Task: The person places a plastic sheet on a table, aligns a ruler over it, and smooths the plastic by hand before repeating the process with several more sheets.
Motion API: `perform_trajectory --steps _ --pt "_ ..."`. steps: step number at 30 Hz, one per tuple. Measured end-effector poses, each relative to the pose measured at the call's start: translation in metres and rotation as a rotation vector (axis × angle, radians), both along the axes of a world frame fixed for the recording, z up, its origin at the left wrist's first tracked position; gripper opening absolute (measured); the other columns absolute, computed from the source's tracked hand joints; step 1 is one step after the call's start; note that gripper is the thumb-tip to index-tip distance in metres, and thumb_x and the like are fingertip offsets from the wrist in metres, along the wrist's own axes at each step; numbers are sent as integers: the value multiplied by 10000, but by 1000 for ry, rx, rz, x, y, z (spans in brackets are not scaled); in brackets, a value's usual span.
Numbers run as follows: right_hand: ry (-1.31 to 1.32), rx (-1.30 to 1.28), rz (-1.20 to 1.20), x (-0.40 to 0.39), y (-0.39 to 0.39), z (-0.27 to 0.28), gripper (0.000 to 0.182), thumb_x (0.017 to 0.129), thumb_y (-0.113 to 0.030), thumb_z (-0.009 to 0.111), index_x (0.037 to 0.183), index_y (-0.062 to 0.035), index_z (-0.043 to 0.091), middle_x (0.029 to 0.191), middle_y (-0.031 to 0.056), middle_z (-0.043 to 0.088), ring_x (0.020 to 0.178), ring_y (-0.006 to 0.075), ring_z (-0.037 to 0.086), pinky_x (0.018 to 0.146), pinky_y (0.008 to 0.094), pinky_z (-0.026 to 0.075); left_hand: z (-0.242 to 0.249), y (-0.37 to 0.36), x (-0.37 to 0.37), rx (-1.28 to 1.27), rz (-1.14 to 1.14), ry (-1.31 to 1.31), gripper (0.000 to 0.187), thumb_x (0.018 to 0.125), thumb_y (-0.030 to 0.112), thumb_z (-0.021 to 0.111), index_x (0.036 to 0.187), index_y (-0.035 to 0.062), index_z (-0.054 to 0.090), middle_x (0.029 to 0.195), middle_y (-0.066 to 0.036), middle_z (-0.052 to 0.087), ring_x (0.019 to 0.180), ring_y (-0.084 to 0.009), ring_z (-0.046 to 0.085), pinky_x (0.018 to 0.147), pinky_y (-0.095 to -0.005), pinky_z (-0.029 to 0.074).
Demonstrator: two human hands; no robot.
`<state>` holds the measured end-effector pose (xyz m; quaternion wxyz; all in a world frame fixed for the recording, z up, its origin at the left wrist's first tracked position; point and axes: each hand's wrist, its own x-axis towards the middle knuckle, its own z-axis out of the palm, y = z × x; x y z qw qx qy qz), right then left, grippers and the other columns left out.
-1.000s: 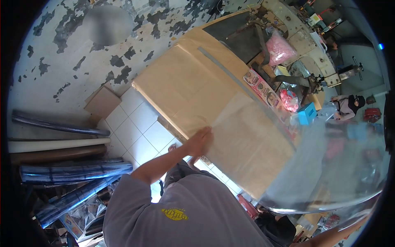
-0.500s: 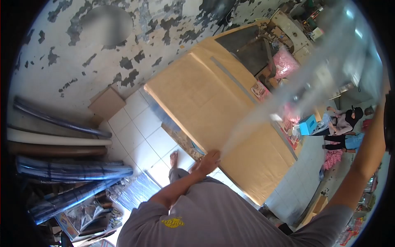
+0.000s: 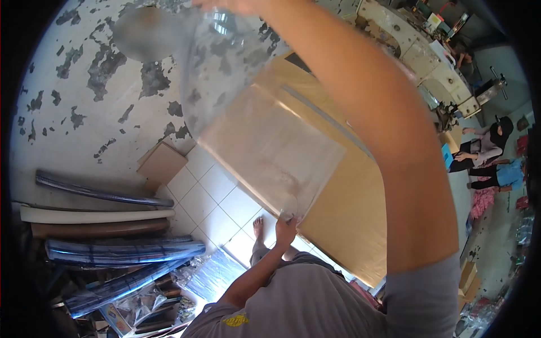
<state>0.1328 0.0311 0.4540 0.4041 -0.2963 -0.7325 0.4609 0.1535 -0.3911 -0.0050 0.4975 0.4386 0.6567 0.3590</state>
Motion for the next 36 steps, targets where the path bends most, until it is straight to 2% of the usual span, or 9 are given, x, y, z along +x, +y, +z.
perform_trajectory --steps 6,9,12,14,18,26,30,32,36 --pt "-318 110 -97 153 -154 -191 377 958 -370 587 1161 -57 638 1089 133 675 1034 249 641 874 363 488 -3 6 -1 54 -67 45 264 884 227 662 905 -36 665 726 -123 664 683 -184 616 634 -342 470" --pt "-464 -206 -527 244 -233 -346 332 916 -281 610 1069 13 626 1023 217 660 952 389 637 784 415 515 -10 8 1 111 -79 68 262 883 221 663 884 -40 663 732 -105 663 698 -170 611 648 -330 471" --pt "-595 -634 -687 278 -310 -400 313 951 -280 583 1025 20 633 937 194 677 876 278 679 778 373 525 -65 3 0 36 -100 -78 269 871 223 678 900 -43 649 704 -95 643 635 -179 595 616 -326 465" --pt "-40 -922 -763 277 -338 -435 303 958 -275 586 1019 16 642 876 135 682 844 227 679 768 342 527 -74 -3 10 -53 -41 -183 262 874 215 683 889 -44 648 731 -65 638 656 -141 569 608 -304 449" --pt "400 -1045 -849 273 -329 -447 294 954 -257 608 1034 23 650 797 50 673 789 168 665 726 295 514 -37 6 40 -216 -46 -409 123 950 126 606 1014 21 609 852 5 620 737 -72 534 633 -265 417" --pt "66 -660 -996 298 -321 -474 229 900 -224 683 961 -4 670 758 32 650 679 109 600 614 290 473 -86 10 8 -89 -427 3 196 974 215 594 879 48 633 787 -8 597 727 -113 535 637 -294 426" --pt "84 -605 -1093 361 -370 -437 201 884 -193 687 961 -7 682 746 20 647 671 97 578 599 280 466 -69 82 -93 148 -295 180 272 957 143 545 1173 -11 605 1033 -136 634 1004 -264 601 882 -371 471" --pt "-55 -630 -1150 410 -412 -455 210 896 -191 676 1013 -16 692 776 22 661 686 104 588 610 278 482 -71 137 -136 -191 439 -616 320 991 157 510 1272 5 531 1124 -106 620 1070 -259 600 906 -388 470" --pt "110 -698 -1355 458 -491 -462 220 897 -169 663 1071 -34 660 895 24 669 767 108 615 653 289 535 -62 224 -177 -166 482 -442 717 920 182 651 1464 -3 223 1288 -166 517 1150 -266 569 920 -375 489"
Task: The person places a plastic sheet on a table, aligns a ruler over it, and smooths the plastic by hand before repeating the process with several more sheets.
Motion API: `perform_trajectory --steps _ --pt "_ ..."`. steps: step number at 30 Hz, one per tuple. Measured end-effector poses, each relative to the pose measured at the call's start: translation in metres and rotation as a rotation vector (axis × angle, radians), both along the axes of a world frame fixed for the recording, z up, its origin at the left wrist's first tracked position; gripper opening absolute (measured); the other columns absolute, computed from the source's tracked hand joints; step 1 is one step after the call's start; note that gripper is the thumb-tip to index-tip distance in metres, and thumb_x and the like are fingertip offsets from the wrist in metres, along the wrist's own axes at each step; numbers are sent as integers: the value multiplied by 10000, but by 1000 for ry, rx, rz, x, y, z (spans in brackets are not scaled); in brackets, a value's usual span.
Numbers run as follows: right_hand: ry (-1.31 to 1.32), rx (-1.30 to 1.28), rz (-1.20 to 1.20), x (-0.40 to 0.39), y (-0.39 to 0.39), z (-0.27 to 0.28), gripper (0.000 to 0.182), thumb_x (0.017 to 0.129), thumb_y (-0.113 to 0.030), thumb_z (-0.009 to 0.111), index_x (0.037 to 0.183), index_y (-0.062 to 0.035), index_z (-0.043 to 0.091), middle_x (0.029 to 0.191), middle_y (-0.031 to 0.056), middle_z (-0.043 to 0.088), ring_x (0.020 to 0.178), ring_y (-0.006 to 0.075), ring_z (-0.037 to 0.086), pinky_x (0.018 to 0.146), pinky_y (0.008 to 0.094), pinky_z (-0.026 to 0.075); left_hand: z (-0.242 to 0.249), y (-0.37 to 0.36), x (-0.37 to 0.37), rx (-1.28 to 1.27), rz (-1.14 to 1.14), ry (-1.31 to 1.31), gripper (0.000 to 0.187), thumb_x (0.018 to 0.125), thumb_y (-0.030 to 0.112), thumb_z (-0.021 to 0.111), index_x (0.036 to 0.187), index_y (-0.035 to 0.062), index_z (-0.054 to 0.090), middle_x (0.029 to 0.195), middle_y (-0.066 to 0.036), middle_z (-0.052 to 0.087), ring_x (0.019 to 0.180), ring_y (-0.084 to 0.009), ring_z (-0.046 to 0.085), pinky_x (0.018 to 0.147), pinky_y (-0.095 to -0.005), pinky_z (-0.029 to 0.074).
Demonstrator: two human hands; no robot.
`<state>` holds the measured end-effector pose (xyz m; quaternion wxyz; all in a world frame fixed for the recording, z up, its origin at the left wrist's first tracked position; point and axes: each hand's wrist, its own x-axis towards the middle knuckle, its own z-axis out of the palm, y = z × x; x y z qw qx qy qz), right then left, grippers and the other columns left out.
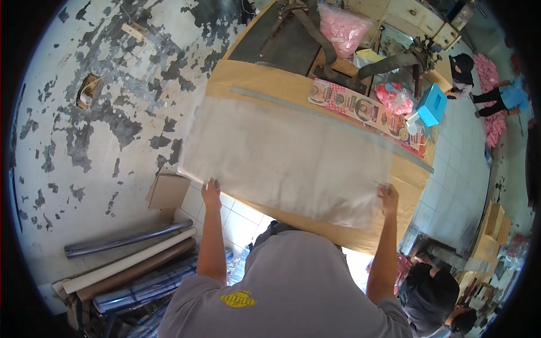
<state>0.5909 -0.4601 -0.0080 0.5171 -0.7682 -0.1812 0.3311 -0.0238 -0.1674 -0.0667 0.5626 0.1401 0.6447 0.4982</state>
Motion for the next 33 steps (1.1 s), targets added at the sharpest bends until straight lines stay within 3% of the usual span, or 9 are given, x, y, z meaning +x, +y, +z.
perform_trajectory --steps 3,6,9,12,13,16,22,26,33 --pt "116 -23 -103 17 -54 -16 196 904 -167 658 1054 -43 639 875 24 648 748 116 614 654 281 527 21 40 26 92 -74 84 828 882 156 695 1475 -40 151 1219 -199 534 1079 -270 603 853 -358 538" --pt "143 -119 -135 10 -72 -7 183 903 -172 665 1033 -47 632 857 19 639 728 115 608 637 278 524 3 71 30 31 -128 247 795 877 94 684 1445 -78 155 1145 -195 552 993 -272 637 769 -358 572" --pt "85 -154 -140 1 -82 -5 188 900 -176 675 1028 -46 629 852 17 640 717 115 609 616 278 523 1 79 38 36 -105 229 758 876 81 681 1415 -103 181 1054 -177 571 924 -266 652 723 -364 576" --pt "48 -165 -151 2 -98 -9 195 895 -173 683 1028 -42 627 846 21 646 708 117 615 600 281 522 -16 66 31 71 -144 167 642 875 72 678 1338 -111 273 1017 -180 578 920 -269 648 722 -379 580" --pt "41 -175 -154 5 -104 -9 196 894 -171 686 1028 -41 627 843 22 648 705 118 617 596 282 522 -2 52 36 70 -136 148 499 874 70 679 1226 -89 362 1001 -181 578 883 -265 650 722 -383 582" --pt "-20 -307 -110 16 -128 -22 188 893 -155 689 1026 -40 623 837 18 653 699 115 622 607 281 528 19 30 44 30 -134 229 377 881 70 671 1123 -50 408 988 -164 583 854 -255 653 728 -384 585" --pt "-60 -217 -187 12 -127 -28 135 901 -144 689 985 -53 637 803 2 654 679 103 620 611 271 529 15 39 37 105 -284 160 328 895 73 656 1098 -37 424 966 -132 595 862 -246 650 745 -389 591" --pt "-72 -200 -192 24 -130 -42 120 898 -147 693 962 -61 639 795 1 654 676 101 621 614 263 523 5 46 44 145 -264 216 343 900 79 651 1108 -47 409 985 -148 587 871 -256 649 753 -395 591" --pt "45 -171 -240 14 -116 -17 143 892 -120 697 987 -45 620 811 11 664 682 100 625 612 262 523 16 42 55 139 -144 174 427 860 51 656 1146 -69 363 973 -170 582 790 -241 621 730 -382 587"
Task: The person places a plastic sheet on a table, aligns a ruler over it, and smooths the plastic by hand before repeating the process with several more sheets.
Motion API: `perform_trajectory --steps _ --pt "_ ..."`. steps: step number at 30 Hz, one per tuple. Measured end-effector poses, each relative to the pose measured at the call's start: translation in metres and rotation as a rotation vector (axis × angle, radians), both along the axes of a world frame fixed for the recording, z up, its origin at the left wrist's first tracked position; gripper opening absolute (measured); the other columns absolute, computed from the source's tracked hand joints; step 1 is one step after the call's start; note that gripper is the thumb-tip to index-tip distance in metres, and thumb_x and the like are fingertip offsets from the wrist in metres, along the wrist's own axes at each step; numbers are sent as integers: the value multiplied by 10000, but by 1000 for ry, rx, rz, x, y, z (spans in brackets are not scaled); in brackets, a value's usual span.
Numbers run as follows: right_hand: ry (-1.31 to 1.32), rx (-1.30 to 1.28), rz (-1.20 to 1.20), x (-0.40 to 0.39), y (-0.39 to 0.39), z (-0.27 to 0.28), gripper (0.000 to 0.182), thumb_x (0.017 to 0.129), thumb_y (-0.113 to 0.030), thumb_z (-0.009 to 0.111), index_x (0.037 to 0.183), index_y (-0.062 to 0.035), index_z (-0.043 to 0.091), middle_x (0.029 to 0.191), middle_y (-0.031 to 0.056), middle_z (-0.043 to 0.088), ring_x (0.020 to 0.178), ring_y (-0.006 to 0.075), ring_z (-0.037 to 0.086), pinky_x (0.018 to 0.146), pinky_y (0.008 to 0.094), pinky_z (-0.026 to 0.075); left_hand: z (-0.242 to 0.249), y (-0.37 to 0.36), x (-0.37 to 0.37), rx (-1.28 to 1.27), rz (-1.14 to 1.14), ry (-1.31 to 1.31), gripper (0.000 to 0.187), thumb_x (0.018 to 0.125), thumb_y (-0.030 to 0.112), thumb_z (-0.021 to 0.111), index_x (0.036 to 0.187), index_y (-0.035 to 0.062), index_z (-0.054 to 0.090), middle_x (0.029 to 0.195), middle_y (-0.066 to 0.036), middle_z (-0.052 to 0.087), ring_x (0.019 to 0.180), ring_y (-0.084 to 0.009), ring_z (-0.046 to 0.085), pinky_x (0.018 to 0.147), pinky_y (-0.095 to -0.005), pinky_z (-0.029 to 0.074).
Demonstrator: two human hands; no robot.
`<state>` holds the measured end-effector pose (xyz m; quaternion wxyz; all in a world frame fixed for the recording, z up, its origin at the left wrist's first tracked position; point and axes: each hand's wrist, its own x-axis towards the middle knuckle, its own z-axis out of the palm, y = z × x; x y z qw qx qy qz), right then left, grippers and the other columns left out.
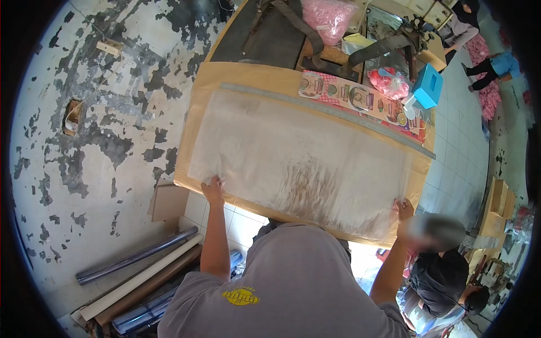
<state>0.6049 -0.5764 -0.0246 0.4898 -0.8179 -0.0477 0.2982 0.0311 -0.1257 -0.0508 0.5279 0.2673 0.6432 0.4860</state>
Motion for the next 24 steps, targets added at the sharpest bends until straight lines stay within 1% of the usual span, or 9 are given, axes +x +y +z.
perform_trajectory --steps 4,7,9,11,13,15,17,20,24 --pt "-3 -2 -14 -2 -1 1 192 880 -127 715 1015 -27 623 820 21 669 700 98 626 634 249 519 0 -1 5 -47 112 47 505 808 15 650 1205 -81 354 969 -180 581 770 -214 597 682 -323 576" --pt "-43 -17 8 3 -7 -11 292 862 -164 717 1085 -9 609 856 19 617 704 119 597 646 275 525 -22 -1 -9 -111 45 200 518 843 147 660 1264 -13 404 946 -140 611 773 -210 605 735 -338 541" --pt "-83 -38 -7 0 -11 -9 376 853 -179 717 1144 20 588 915 50 627 754 136 610 656 282 529 -81 8 -59 -80 -161 60 545 860 374 662 1282 89 466 909 -83 650 780 -223 614 829 -384 485" --pt "-25 87 -62 -1 -18 -14 436 869 -200 699 1213 32 567 1001 99 668 826 165 648 703 289 552 -123 23 -87 -191 -290 1342 664 817 565 663 1275 116 493 1086 -107 593 988 -285 583 928 -469 429" --pt "17 100 -58 -6 -19 -2 431 879 -205 692 1217 37 579 989 95 674 833 169 653 727 304 563 -50 25 -53 -55 192 1618 772 786 553 709 1333 66 464 1259 -224 491 1080 -403 546 953 -547 425" --pt "51 58 -75 -8 -21 5 389 886 -199 686 1189 30 605 990 98 686 844 170 661 738 310 565 -31 49 -66 335 -64 1811 786 806 535 696 1362 38 448 1222 -235 511 1098 -421 537 950 -519 442" --pt "77 53 -101 -11 -21 12 360 881 -181 687 1164 33 621 973 102 688 842 168 663 707 306 572 -29 93 -79 398 -420 1623 700 840 436 702 1346 7 478 1174 -233 540 1069 -414 558 926 -480 469" --pt "107 31 -94 -8 -27 15 312 877 -179 692 1107 28 652 953 90 691 825 157 662 687 300 574 -34 148 -102 442 -689 1476 563 878 317 689 1307 -6 521 1133 -212 568 1022 -372 592 876 -460 496" --pt "85 -69 -24 -3 -26 20 265 879 -193 697 1052 8 683 933 65 694 813 139 657 689 292 570 -13 176 -89 362 -912 1321 474 920 266 655 1290 -3 534 1112 -230 598 982 -368 623 830 -443 515"
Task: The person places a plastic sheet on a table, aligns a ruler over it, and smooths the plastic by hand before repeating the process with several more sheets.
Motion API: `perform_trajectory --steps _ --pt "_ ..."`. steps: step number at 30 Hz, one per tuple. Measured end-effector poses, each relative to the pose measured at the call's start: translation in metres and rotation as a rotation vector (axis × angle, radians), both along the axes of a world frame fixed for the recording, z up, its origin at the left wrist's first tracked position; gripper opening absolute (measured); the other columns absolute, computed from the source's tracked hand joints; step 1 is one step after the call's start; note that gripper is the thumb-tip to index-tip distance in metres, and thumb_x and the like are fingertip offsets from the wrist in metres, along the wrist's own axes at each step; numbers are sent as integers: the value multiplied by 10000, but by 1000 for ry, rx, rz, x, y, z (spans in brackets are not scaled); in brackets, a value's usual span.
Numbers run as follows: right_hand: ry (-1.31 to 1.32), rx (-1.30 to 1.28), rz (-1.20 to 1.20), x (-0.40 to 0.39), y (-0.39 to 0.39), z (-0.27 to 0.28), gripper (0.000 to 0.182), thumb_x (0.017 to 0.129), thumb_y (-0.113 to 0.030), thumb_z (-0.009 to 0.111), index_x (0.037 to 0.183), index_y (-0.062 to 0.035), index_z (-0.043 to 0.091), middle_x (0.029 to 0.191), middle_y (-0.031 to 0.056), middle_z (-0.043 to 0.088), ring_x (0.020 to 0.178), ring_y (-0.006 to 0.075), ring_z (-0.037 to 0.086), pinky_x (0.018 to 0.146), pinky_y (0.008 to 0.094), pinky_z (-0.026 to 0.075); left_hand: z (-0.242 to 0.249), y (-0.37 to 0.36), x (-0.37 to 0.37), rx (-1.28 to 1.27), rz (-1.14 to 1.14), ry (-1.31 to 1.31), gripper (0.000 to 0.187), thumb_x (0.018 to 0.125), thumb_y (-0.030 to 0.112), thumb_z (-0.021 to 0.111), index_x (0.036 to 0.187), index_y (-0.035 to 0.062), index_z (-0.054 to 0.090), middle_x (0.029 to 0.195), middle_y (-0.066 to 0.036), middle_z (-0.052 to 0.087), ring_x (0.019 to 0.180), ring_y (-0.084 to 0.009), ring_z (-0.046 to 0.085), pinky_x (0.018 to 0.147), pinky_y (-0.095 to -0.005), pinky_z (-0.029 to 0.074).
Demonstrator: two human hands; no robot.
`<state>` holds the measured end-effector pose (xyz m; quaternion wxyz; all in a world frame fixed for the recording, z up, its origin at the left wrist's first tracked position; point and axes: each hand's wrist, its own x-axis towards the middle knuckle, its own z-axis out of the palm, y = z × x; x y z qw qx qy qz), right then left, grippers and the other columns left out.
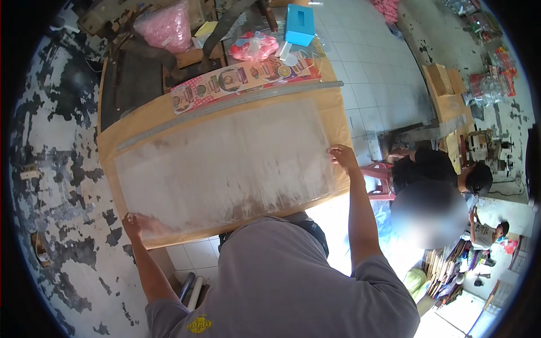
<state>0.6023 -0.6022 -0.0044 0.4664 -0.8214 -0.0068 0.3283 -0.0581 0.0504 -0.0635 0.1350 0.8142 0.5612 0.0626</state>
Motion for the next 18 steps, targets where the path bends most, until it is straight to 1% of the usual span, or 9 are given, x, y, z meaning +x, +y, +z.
perform_trajectory --steps 3,6,9,10,12,13,14,17,18 --pt "28 -59 9 0 5 12 274 905 -194 680 1094 5 672 1001 60 692 847 146 654 762 298 557 1 8 15 -36 48 -61 488 921 297 658 1263 -33 544 1128 -261 626 1003 -380 636 845 -431 517" --pt "141 32 -7 10 -8 -4 278 903 -192 687 1101 1 670 1001 60 690 846 140 656 764 301 563 8 5 24 -19 37 -17 500 919 320 661 1227 -60 560 1145 -275 638 1035 -382 639 872 -434 514" --pt "175 117 50 12 -10 4 281 900 -201 698 1095 -1 671 975 56 689 854 136 659 776 305 570 4 4 23 -27 29 -21 525 916 372 652 1201 -64 585 1161 -269 629 1030 -386 638 894 -433 511" --pt "150 82 52 12 -6 4 291 891 -213 712 1081 4 668 940 55 687 849 137 662 774 309 577 3 5 21 -23 34 -26 534 915 389 649 1193 -65 594 1166 -266 627 1028 -387 637 901 -432 511" --pt "103 14 76 12 -1 7 286 884 -213 719 1064 3 670 924 53 687 835 136 662 757 307 577 -7 3 17 68 9 -25 534 913 393 647 1197 -58 601 1160 -259 626 1023 -390 636 896 -431 515" --pt "82 -19 90 11 0 8 284 880 -213 723 1056 3 670 916 52 686 829 135 661 748 307 577 -3 0 19 114 -3 -23 534 912 394 645 1198 -54 605 1158 -255 625 1020 -392 636 893 -430 516" --pt "76 -22 74 10 2 11 272 868 -211 736 1029 0 674 892 44 679 805 128 653 720 300 573 -1 -5 22 118 6 71 519 923 364 628 1239 -45 585 1163 -271 603 1074 -397 604 911 -445 505" --pt "58 -10 68 9 2 8 261 862 -207 743 1012 -4 678 863 34 667 786 122 643 705 290 565 -13 -15 22 397 -254 -87 521 939 342 601 1278 -51 550 1185 -292 564 1122 -411 561 938 -471 480" --pt "58 -2 70 9 1 6 258 861 -207 744 1007 -5 678 857 33 664 782 121 641 704 288 563 -13 -24 25 336 -110 4 494 939 313 600 1288 -32 543 1196 -297 534 1124 -434 537 956 -496 460"
